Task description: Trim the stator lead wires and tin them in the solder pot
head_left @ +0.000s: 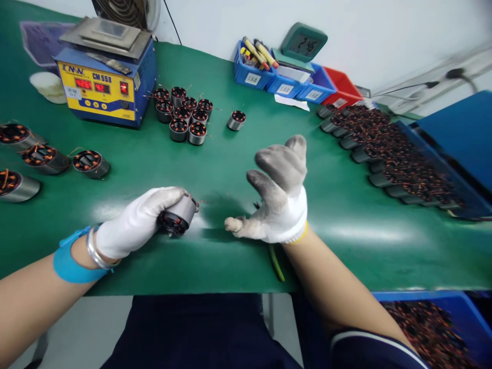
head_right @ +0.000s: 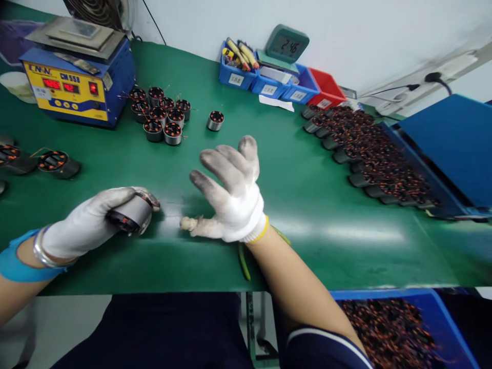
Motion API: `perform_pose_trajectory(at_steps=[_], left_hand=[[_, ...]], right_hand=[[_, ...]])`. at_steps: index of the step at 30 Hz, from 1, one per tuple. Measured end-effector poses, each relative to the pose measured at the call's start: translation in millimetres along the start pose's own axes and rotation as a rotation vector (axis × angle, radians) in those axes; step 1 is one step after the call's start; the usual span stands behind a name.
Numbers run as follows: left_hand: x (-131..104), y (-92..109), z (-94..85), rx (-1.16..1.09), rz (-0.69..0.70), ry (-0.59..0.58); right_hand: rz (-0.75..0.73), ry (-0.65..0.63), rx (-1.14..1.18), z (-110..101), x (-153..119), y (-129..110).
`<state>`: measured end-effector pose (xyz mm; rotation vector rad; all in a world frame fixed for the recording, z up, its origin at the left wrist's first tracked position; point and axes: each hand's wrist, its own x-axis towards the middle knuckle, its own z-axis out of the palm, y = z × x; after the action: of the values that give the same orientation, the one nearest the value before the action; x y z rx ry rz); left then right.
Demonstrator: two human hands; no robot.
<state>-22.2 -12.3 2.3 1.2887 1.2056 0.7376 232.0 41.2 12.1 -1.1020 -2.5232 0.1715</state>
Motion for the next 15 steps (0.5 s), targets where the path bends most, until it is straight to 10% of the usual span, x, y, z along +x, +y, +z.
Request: perform_pose_trajectory(at_steps=[6, 15], left_hand=[[0, 7, 5.4, 0.425, 0.095, -0.008], [3, 4, -4.5, 1.089, 0.156, 0.121]], right_hand=[[-0.056, -0.311, 0.334, 13, 10, -39], [0.086, -0.150, -0.031, -20, -24, 10]])
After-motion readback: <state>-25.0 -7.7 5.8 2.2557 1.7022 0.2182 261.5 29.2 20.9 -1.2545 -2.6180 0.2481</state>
